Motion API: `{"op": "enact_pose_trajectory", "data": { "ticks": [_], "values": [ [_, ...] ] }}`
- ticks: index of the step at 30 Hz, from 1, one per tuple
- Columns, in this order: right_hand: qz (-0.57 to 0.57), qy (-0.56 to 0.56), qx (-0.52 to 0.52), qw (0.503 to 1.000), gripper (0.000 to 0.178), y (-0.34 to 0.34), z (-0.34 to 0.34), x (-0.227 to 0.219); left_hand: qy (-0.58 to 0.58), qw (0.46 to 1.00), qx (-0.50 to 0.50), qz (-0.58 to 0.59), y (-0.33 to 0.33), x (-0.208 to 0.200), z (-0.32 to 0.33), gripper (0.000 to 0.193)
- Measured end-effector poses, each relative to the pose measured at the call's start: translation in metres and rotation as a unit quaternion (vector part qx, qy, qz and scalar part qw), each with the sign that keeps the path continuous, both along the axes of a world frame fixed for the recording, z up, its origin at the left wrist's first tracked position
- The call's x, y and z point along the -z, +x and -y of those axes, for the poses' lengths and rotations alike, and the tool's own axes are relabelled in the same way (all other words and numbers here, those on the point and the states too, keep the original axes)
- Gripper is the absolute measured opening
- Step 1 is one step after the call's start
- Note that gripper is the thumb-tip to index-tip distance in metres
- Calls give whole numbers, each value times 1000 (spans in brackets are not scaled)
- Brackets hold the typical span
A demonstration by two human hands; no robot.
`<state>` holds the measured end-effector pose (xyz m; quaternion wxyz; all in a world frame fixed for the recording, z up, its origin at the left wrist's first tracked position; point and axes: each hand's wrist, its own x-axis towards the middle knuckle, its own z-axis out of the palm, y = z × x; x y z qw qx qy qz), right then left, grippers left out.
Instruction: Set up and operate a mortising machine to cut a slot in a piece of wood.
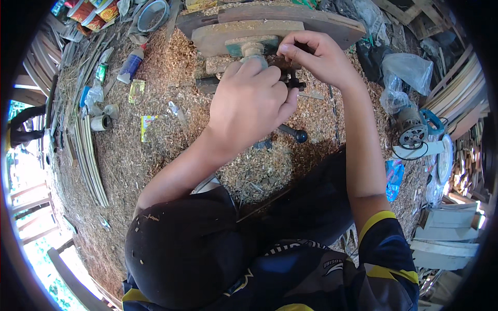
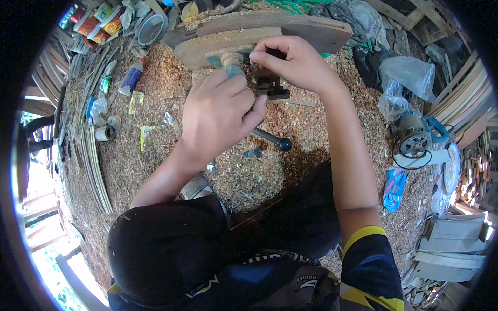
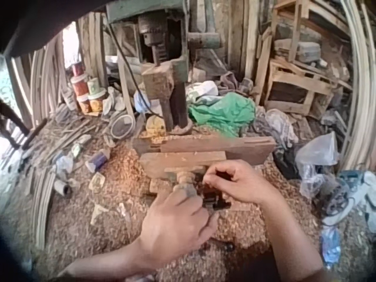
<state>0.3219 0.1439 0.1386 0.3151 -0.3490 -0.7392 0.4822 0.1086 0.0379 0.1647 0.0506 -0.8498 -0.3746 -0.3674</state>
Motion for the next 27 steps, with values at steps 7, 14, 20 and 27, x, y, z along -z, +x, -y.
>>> {"op": "enact_pose_trajectory", "data": {
  "ticks": [7,14,20,27],
  "values": [
    [-5,65,24,998,31,-5,5,-6,-111,975,41,189,-36,24,7,25],
    [33,52,7,998,27,-1,6,-12,-94,992,-2,84,-23,6,7,23],
    [-6,45,-8,999,28,2,4,-1,-49,997,42,-40,-9,-10,-6,36],
    [-6,33,4,999,26,-1,3,-1,-98,980,165,-56,-31,-13,-19,44]
  ]
}}
